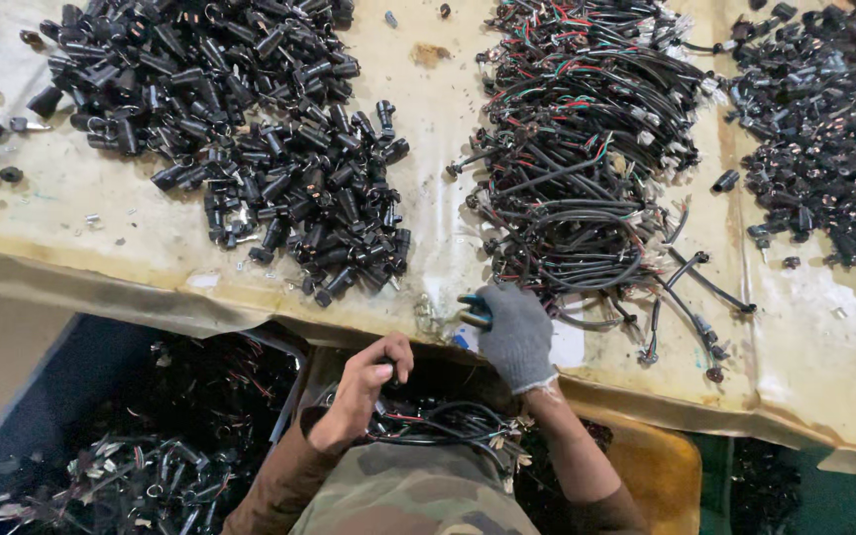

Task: The person repeatedly picks up black insulated wires from a table, uses pliers to strip the insulation from the ends, and places the stripped wires into a bin below. The process is continuous and repetitive throughout the clip.

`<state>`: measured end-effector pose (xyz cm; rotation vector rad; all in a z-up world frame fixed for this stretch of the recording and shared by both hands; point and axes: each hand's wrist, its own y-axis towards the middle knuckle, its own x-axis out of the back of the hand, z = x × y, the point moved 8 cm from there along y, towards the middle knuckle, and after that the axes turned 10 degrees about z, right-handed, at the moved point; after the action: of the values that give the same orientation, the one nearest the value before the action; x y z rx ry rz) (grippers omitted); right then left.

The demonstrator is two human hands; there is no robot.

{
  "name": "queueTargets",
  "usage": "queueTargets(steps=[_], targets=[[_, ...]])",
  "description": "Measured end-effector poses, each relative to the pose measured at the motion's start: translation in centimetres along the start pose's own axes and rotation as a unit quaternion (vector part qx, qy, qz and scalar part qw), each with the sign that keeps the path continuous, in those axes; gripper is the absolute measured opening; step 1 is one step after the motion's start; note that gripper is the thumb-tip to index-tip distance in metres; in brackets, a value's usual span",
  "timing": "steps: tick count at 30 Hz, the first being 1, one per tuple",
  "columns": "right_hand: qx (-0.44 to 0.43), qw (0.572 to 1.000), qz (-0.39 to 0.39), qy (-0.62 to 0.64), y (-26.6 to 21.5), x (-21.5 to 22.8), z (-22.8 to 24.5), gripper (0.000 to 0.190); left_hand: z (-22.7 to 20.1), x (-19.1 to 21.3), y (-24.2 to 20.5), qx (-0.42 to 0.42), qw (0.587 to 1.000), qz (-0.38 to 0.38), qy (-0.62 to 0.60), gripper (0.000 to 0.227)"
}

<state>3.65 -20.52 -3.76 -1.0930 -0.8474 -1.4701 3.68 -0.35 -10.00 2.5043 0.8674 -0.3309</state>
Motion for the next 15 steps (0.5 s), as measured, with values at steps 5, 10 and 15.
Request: queueTargets(steps=[5,10,15], targets=[[0.065,0.995,-0.066,0.033,0.6,-1.5,0.2,0.041,2.1,0.9,0.2,0.125,0.990,-0.060,-0.040,0.032],[0.037,0.951,-0.077,0.297,1.3,-0.6,-1.7,0.017,0.9,-0.7,2.2,0.123,0.992,0.021,0.024,0.028],[0.045,0.638,-0.085,0.764,-1.5,3.3,-2.9,0.007,-1.0,-1.4,4.1,0.111,0.984,0.068,0.123,0.035]])
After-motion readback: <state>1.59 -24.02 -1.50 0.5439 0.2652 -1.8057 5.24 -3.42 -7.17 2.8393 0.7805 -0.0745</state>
